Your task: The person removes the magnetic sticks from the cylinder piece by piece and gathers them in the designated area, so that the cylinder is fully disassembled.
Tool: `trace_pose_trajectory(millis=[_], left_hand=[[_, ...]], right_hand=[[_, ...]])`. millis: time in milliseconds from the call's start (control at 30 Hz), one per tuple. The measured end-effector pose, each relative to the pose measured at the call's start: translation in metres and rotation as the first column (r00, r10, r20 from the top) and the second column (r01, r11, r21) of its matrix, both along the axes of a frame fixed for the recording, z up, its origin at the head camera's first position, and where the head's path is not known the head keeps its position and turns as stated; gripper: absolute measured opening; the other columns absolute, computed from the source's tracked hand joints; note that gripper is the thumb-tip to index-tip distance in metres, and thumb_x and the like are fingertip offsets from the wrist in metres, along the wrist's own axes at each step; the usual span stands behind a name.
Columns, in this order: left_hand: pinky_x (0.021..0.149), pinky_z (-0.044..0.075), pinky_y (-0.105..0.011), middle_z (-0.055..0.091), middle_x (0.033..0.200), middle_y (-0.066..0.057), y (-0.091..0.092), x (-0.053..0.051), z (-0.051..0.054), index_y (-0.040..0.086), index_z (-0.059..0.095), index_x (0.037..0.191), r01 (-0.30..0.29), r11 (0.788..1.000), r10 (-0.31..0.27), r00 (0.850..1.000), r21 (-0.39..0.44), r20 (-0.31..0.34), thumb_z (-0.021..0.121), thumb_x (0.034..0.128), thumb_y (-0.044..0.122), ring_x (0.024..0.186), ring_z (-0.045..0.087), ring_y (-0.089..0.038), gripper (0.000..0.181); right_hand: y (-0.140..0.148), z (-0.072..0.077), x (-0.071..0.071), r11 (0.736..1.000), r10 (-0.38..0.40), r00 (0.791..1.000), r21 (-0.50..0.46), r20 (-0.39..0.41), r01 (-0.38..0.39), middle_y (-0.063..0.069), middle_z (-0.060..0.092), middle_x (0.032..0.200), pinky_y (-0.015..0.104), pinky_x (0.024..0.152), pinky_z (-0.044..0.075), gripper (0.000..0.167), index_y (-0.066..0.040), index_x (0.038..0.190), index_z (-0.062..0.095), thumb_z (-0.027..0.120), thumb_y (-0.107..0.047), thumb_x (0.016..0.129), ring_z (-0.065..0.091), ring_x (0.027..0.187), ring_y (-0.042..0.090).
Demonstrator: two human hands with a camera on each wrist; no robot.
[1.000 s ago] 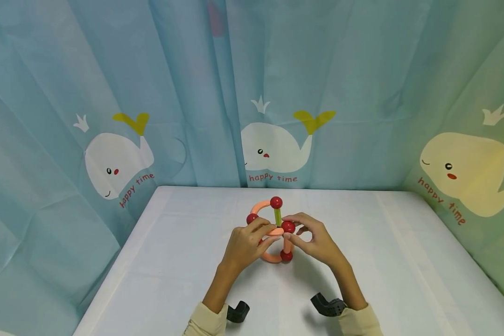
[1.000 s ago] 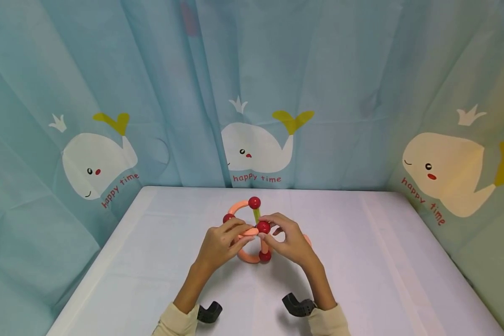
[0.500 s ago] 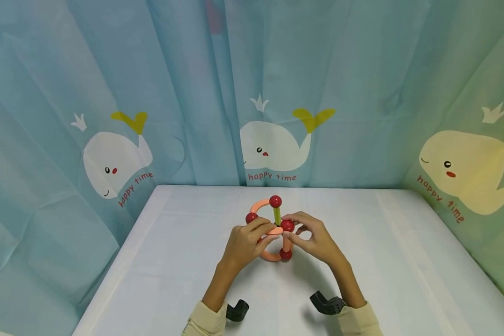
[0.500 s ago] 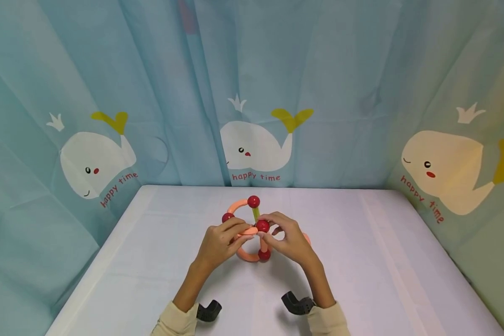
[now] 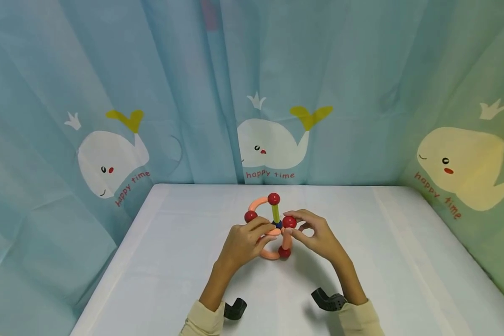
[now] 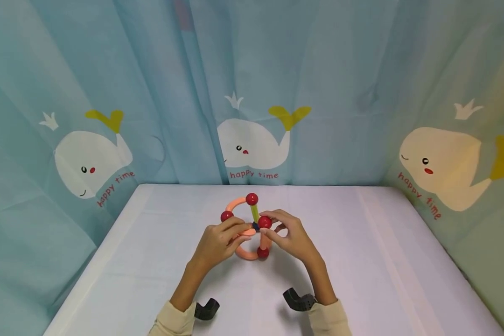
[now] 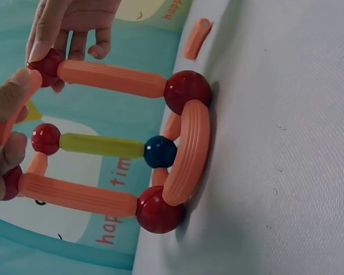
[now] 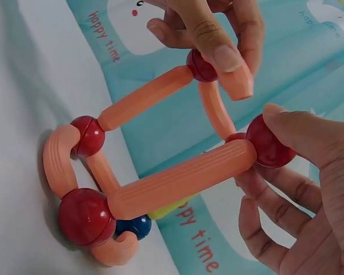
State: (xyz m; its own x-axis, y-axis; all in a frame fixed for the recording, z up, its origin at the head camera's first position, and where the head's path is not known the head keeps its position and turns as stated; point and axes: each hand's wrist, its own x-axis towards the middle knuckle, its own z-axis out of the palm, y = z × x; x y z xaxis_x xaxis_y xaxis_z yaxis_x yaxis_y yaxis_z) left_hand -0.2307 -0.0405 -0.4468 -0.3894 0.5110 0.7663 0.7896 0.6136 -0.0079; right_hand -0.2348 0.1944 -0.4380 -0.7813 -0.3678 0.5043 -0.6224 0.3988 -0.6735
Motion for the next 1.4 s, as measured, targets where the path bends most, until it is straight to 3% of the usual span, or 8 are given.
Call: trace_pose_trajectory(millis=[167, 600, 867, 1167, 1400], left_hand=[[0.052, 0.043, -0.009, 0.070, 0.097, 0.002, 0.0005, 0.0002, 0.0032, 0.014, 0.076, 0.099, -0.004, 0.999, 0.005, 1.000, -0.033, 0.015, 0.077, 0.0838, 0.031, 0.066, 0.066, -0.005, 0.023], [0.058, 0.051, -0.015, 0.071, 0.098, 0.006, -0.0037, 0.0046, 0.0065, 0.019, 0.075, 0.094, -0.024, 0.994, 0.031, 0.998, -0.108, 0.064, 0.073, 0.0875, 0.033, 0.071, 0.068, -0.004, 0.016], [0.060, 0.051, -0.014, 0.074, 0.101, 0.003, -0.0044, 0.0060, 0.0070, 0.015, 0.077, 0.095, -0.051, 0.985, 0.059, 0.997, -0.163, 0.045, 0.075, 0.0858, 0.032, 0.069, 0.069, -0.005, 0.019], [0.054, 0.046, -0.012, 0.075, 0.102, 0.005, -0.0060, 0.0072, 0.0068, 0.017, 0.078, 0.096, -0.069, 0.983, 0.077, 0.996, -0.173, 0.041, 0.076, 0.0852, 0.031, 0.059, 0.064, -0.004, 0.018], [0.056, 0.048, -0.013, 0.075, 0.098, 0.004, -0.0023, 0.0075, 0.0074, 0.015, 0.077, 0.091, -0.027, 0.992, 0.032, 0.999, -0.123, 0.037, 0.074, 0.0865, 0.027, 0.065, 0.067, -0.004, 0.013]], right_hand=[[0.0022, -0.0029, -0.0041, 1.000, -0.008, 1.000, -0.002, 0.006, 0.008, 0.002, 0.070, 0.108, 0.026, 0.073, 0.056, 0.044, -0.010, 0.123, 0.066, 0.078, -0.006, 0.081, 0.061, 0.091, 0.008], [-0.0037, -0.0044, -0.0004, 0.999, -0.032, 0.999, -0.010, 0.024, 0.032, 0.000, 0.070, 0.108, 0.026, 0.073, 0.054, 0.042, -0.013, 0.121, 0.067, 0.079, -0.010, 0.081, 0.059, 0.090, 0.008], [-0.0044, -0.0047, -0.0008, 1.000, -0.026, 0.999, -0.005, 0.029, 0.026, -0.001, 0.070, 0.108, 0.026, 0.074, 0.054, 0.041, -0.008, 0.122, 0.066, 0.078, -0.013, 0.083, 0.060, 0.092, 0.008], [-0.0056, -0.0051, -0.0003, 1.000, -0.023, 1.000, 0.009, 0.006, 0.023, -0.001, 0.070, 0.107, 0.028, 0.073, 0.054, 0.041, -0.006, 0.121, 0.066, 0.078, -0.014, 0.082, 0.059, 0.090, 0.008], [-0.0063, -0.0033, 0.0011, 0.999, -0.027, 1.000, 0.018, -0.006, 0.027, 0.002, 0.071, 0.106, 0.029, 0.072, 0.054, 0.042, -0.004, 0.121, 0.065, 0.079, -0.013, 0.082, 0.058, 0.088, 0.008]])
